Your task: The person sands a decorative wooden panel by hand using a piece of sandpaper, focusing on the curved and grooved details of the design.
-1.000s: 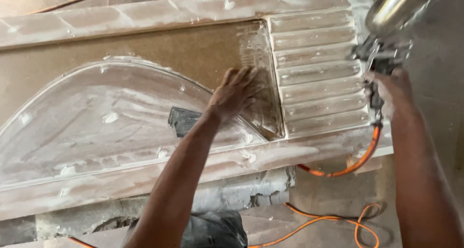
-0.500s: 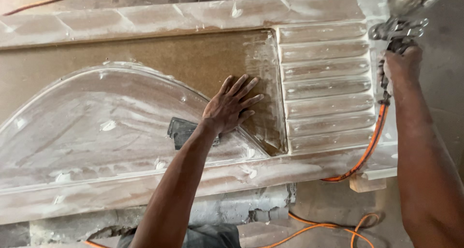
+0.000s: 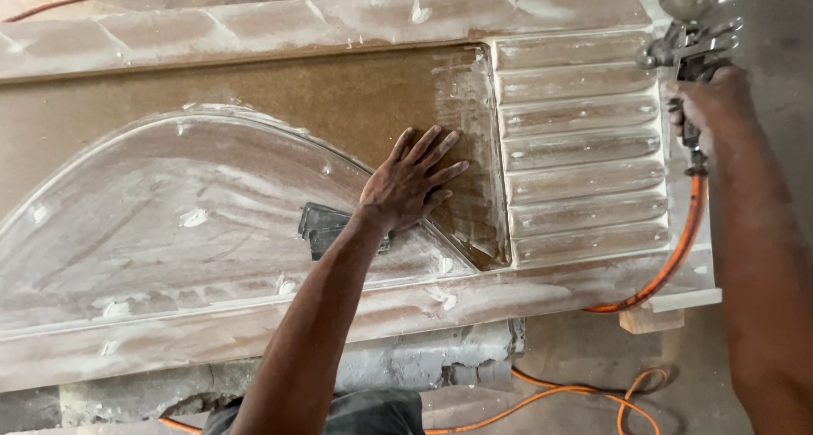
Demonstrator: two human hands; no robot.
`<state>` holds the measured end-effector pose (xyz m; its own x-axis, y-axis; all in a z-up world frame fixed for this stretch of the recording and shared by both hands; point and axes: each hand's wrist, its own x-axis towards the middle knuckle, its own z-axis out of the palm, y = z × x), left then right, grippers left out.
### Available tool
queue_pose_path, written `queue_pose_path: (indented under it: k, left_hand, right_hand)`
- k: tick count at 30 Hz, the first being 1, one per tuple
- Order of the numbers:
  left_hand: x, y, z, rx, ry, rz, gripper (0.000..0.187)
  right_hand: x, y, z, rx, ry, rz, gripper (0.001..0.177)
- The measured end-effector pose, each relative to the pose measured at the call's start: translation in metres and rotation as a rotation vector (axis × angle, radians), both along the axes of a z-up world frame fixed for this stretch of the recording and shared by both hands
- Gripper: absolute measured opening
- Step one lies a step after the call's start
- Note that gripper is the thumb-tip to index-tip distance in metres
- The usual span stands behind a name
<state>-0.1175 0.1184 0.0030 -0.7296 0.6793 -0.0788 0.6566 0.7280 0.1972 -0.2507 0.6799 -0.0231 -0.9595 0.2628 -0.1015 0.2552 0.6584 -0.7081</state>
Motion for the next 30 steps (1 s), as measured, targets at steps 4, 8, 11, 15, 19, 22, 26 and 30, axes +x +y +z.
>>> queue_pose_path:
  k: [4, 8, 11, 15, 19, 22, 26, 30]
  left_hand:
    - [-0.002, 0.0, 0.001, 0.045, 0.028, -0.004, 0.054]
    - [0.0, -0.004, 0.004, 0.035, -0.011, -0.013, 0.053]
    - [-0.002, -0.004, 0.001, 0.055, 0.012, -0.014, 0.054]
    - [-0.002, -0.002, -0.001, 0.043, -0.019, -0.006, 0.052]
    - [-0.001, -0.004, 0.002, 0.058, -0.018, 0.0, 0.052]
    - [-0.001, -0.002, 0.002, 0.022, -0.02, -0.006, 0.053]
    - [-0.001, 0.0, 0.0, 0.009, -0.03, -0.001, 0.053]
    - [-0.001, -0.001, -0.001, 0.024, -0.01, 0.0, 0.053]
  right_hand:
    - [0.02, -0.02, 0.033, -0.014, -0.194, -0.191, 0.019]
    - [0.047, -0.011, 0.067, -0.115, -0.271, -0.202, 0.016]
    - [0.053, 0.016, 0.057, -0.157, -0.392, -0.082, 0.014]
    - [0.047, 0.027, 0.039, -0.162, -0.157, 0.045, 0.021]
    - [0.044, 0.0, 0.053, -0.258, -0.353, -0.101, 0.019]
    - [0.03, -0.031, 0.057, -0.213, -0.24, -0.106, 0.013]
    - [0.007, -0.077, 0.059, -0.276, -0.094, -0.33, 0.014]
    - [0.023, -0.127, 0.077, -0.576, -0.075, -0.25, 0.011]
